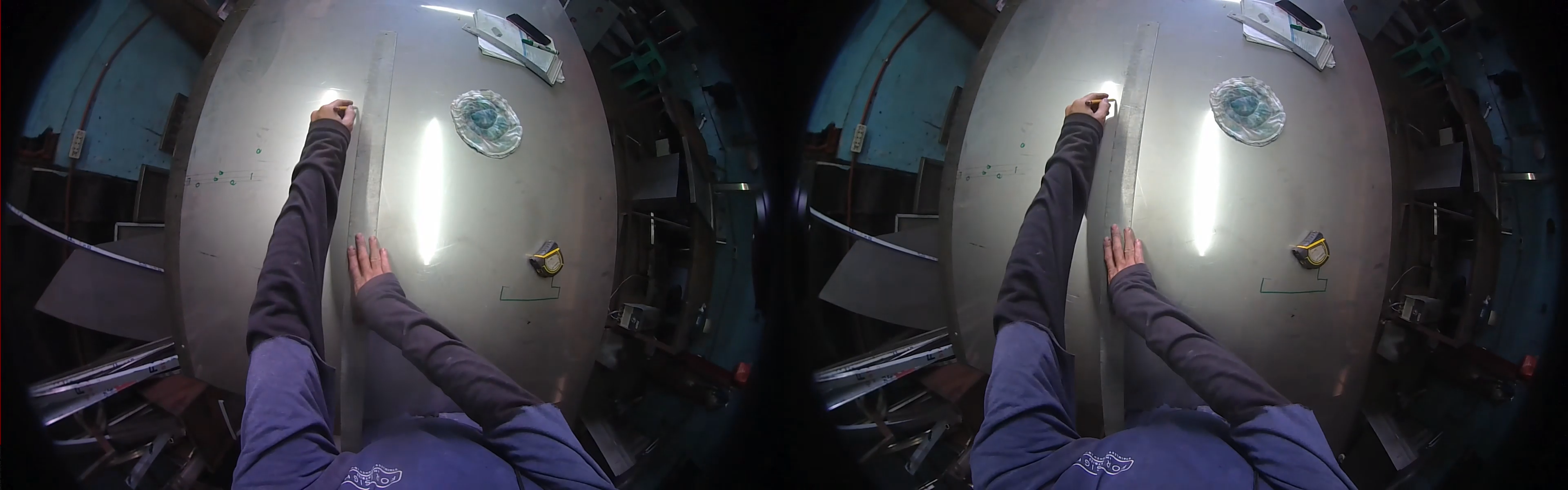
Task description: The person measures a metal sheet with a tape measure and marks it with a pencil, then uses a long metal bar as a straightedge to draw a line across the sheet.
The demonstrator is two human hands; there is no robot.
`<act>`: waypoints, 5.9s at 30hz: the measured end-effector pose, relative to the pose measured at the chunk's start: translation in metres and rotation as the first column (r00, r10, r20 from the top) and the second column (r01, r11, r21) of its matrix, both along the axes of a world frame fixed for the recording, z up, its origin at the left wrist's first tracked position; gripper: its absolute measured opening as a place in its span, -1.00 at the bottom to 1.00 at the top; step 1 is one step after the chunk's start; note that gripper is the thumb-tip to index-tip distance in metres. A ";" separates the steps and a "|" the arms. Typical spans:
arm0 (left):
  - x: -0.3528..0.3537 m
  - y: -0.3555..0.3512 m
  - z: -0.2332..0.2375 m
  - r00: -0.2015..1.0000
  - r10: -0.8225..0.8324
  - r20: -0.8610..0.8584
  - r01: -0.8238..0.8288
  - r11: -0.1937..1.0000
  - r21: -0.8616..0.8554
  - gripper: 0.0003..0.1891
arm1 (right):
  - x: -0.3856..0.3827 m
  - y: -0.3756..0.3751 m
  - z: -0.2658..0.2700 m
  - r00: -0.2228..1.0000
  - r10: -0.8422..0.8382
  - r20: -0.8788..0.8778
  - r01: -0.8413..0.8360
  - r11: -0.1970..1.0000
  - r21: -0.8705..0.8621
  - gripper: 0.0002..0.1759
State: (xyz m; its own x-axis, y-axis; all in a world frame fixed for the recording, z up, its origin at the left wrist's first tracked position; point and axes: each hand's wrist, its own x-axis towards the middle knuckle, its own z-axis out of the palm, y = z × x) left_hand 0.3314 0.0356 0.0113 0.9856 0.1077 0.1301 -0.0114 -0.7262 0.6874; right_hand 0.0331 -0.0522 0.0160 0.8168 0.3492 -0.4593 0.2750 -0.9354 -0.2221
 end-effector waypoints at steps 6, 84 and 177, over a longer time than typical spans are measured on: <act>0.015 -0.006 0.020 0.984 -0.062 -0.167 0.059 0.998 -0.023 -0.74 | -0.002 0.000 -0.001 1.000 -0.004 0.013 0.004 1.000 0.001 -0.34; -0.776 0.109 0.080 0.649 0.203 -0.733 -0.385 0.919 -0.087 -0.81 | 0.005 -0.007 0.051 0.980 0.194 -0.052 -0.201 0.954 -0.223 0.64; -0.694 0.038 -0.008 0.738 0.386 -0.554 -0.672 0.496 -0.550 -0.83 | -0.011 -0.072 0.003 0.849 0.054 0.526 -0.172 0.969 0.179 -0.08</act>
